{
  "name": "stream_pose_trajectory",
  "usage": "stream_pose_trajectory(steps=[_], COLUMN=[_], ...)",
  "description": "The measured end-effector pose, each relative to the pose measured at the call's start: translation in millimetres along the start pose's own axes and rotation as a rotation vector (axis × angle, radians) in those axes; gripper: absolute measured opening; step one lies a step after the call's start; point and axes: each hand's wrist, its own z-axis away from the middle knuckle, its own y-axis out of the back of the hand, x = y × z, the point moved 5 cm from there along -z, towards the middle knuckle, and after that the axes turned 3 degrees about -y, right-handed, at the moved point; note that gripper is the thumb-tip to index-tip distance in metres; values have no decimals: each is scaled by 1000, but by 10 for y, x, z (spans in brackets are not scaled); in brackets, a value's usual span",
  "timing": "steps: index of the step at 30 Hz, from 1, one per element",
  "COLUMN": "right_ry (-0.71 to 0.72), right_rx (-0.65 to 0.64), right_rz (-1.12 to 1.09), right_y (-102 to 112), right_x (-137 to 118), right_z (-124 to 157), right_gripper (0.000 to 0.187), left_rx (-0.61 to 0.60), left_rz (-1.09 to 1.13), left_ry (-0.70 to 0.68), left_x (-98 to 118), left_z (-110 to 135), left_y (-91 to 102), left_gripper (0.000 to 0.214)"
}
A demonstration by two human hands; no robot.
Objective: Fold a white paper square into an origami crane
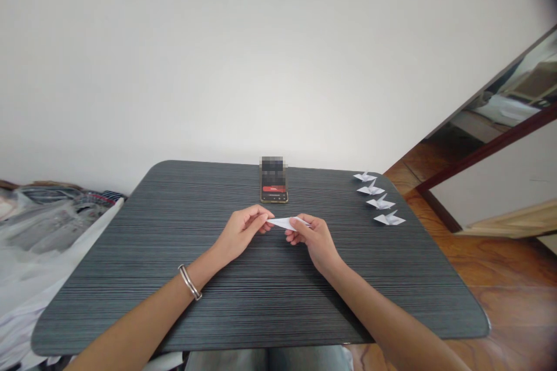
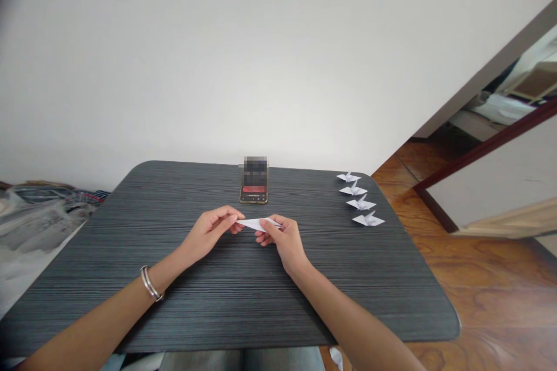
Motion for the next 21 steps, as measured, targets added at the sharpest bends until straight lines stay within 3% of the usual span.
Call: stream_pose_trajectory(steps=[3, 7, 12, 16, 21], right_ry=[-65, -160, -192, -82, 132], right_rx=[-60, -200, -256, -175, -109], right_rz=[-84, -112, -97, -98, -53], right_y=[-12, -80, -120, -91, -96], right_x=[-12, 6, 69, 52, -79], right_z=[-13, -2, 3, -12, 37], right_gripper=[27, 29, 24, 30, 33], left_rx=[-12, -132, -212, -139, 112], left_rz=[-47, -178, -154, -136, -275], left_ry=[-124, -365, -350, -320, -400], left_x=[71, 196, 196, 137, 155], left_z=[-8, 17, 25, 31, 119], left_y=[29, -18, -96, -124, -80], left_gripper=[25, 25, 18, 14, 8])
